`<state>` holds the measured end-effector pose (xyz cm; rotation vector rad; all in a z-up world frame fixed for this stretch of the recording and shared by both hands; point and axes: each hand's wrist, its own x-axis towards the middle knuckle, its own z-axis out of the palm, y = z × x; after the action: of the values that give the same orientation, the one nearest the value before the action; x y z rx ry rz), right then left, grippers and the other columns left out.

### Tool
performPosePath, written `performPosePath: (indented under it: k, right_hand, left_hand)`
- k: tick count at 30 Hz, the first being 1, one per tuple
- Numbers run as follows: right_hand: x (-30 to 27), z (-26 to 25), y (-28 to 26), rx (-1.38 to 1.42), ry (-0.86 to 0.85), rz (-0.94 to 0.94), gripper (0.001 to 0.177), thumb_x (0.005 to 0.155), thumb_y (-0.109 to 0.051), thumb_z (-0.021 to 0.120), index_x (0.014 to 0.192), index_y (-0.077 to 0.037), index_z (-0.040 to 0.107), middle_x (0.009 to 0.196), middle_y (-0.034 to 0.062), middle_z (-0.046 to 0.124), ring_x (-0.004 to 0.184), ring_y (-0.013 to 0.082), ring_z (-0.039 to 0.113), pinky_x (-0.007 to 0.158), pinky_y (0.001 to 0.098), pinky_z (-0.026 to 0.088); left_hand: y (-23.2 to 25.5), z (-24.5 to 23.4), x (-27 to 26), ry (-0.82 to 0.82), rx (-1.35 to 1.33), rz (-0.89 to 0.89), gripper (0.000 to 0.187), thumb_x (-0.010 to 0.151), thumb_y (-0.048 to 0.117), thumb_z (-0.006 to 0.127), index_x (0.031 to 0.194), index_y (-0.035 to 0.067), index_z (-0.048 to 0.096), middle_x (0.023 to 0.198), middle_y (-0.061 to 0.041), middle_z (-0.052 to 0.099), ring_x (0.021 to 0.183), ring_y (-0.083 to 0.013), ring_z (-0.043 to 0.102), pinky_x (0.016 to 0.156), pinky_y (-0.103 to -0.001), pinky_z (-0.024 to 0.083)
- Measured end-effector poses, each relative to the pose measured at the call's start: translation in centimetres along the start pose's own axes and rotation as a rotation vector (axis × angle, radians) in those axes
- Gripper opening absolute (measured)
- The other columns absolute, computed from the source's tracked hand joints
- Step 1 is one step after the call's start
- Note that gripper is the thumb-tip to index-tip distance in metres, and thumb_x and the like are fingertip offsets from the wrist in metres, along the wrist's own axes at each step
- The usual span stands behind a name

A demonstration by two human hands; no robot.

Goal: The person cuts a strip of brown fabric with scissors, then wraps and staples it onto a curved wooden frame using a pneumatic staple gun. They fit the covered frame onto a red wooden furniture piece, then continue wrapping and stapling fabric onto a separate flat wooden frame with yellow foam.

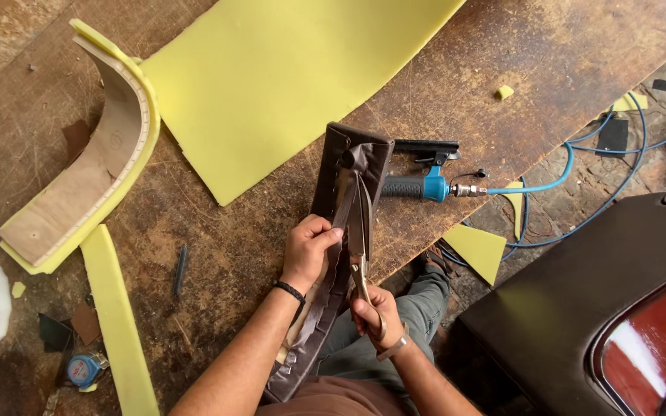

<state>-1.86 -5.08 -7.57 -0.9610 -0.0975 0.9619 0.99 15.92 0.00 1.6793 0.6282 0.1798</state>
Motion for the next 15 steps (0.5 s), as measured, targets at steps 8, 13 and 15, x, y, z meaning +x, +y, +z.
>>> performPosePath:
  k: [8, 13, 15]
  right_hand:
    - [1.3, -0.4, -2.6, 0.042, -0.012, -0.156, 0.053, 0.093, -0.057, 0.072, 0.08, -0.007, 0.057, 0.059, 0.0004, 0.052, 0.05, 0.0082, 0.046, 0.047, 0.0228, 0.034]
    - [1.8, -0.1, -3.9, 0.024, -0.03, -0.068, 0.054, 0.089, -0.055, 0.075, 0.075, -0.006, 0.056, 0.054, 0.001, 0.051, 0.043, 0.0107, 0.044, 0.041, 0.0244, 0.034]
    - [1.5, 0.2, -4.4, 0.022, -0.031, -0.063, 0.054, 0.088, -0.056, 0.074, 0.076, -0.007, 0.056, 0.055, 0.0018, 0.053, 0.044, 0.0119, 0.045, 0.042, 0.0248, 0.036]
  left_hand:
    - [1.0, 0.4, -1.2, -0.057, 0.028, 0.009, 0.022, 0.085, 0.015, 0.075, 0.073, 0.001, 0.063, 0.075, -0.002, 0.054, 0.069, -0.0128, 0.053, 0.065, -0.028, 0.042]
    - [1.4, 0.4, -0.9, -0.07, -0.009, -0.009, 0.022, 0.082, 0.018, 0.073, 0.068, 0.005, 0.062, 0.076, 0.001, 0.057, 0.068, -0.0119, 0.057, 0.064, -0.028, 0.046]
    - [1.3, 0.5, -1.1, -0.079, 0.009, -0.01, 0.025, 0.081, 0.022, 0.074, 0.066, 0.007, 0.061, 0.076, 0.001, 0.058, 0.071, -0.013, 0.056, 0.068, -0.03, 0.047]
